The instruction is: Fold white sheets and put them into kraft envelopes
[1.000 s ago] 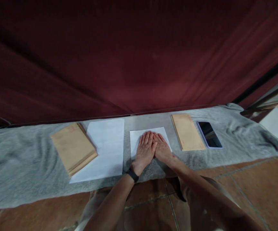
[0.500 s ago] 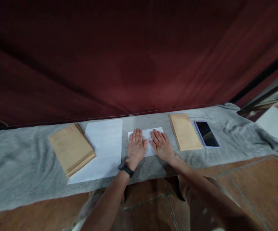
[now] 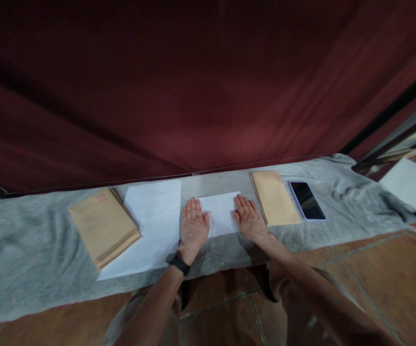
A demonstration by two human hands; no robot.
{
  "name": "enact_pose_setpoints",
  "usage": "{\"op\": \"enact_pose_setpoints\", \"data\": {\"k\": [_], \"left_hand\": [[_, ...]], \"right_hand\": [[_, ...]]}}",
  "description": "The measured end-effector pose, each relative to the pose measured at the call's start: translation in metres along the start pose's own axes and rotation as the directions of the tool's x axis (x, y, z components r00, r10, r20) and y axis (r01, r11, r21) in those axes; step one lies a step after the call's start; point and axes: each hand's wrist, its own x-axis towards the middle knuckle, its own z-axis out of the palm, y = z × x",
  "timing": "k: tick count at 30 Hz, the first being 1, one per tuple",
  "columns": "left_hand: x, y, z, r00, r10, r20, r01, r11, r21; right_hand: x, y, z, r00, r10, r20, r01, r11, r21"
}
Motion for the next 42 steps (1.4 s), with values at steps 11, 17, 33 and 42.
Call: {"op": "enact_pose_setpoints", "data": {"k": [11, 17, 33, 42], "left_hand": [[-0.008, 0.039, 0.015, 0.933, 0.354, 0.062, -0.356, 0.934, 0.014], [-0.002, 0.039, 0.022, 0.937, 0.324, 0.130, -0.340, 0.931, 0.130], [0.004, 0.023, 0.010, 0.979, 0.178, 0.100, -0.196, 0.956, 0.220], [-0.001, 0.009, 0.004, 0.987, 0.144, 0.070, -0.157, 0.960, 0.231]], "right_hand": [[0.010, -0.036, -0.010, 0.990, -0.129, 0.059, 0.112, 0.967, 0.230], [0.009, -0.040, 0.003, 0.986, -0.153, 0.060, 0.143, 0.978, 0.155], [0.008, -0.021, 0.010, 0.993, -0.118, -0.008, 0.116, 0.987, -0.115], [0.005, -0.008, 0.006, 0.998, -0.065, 0.014, 0.066, 0.988, -0.141]]}}
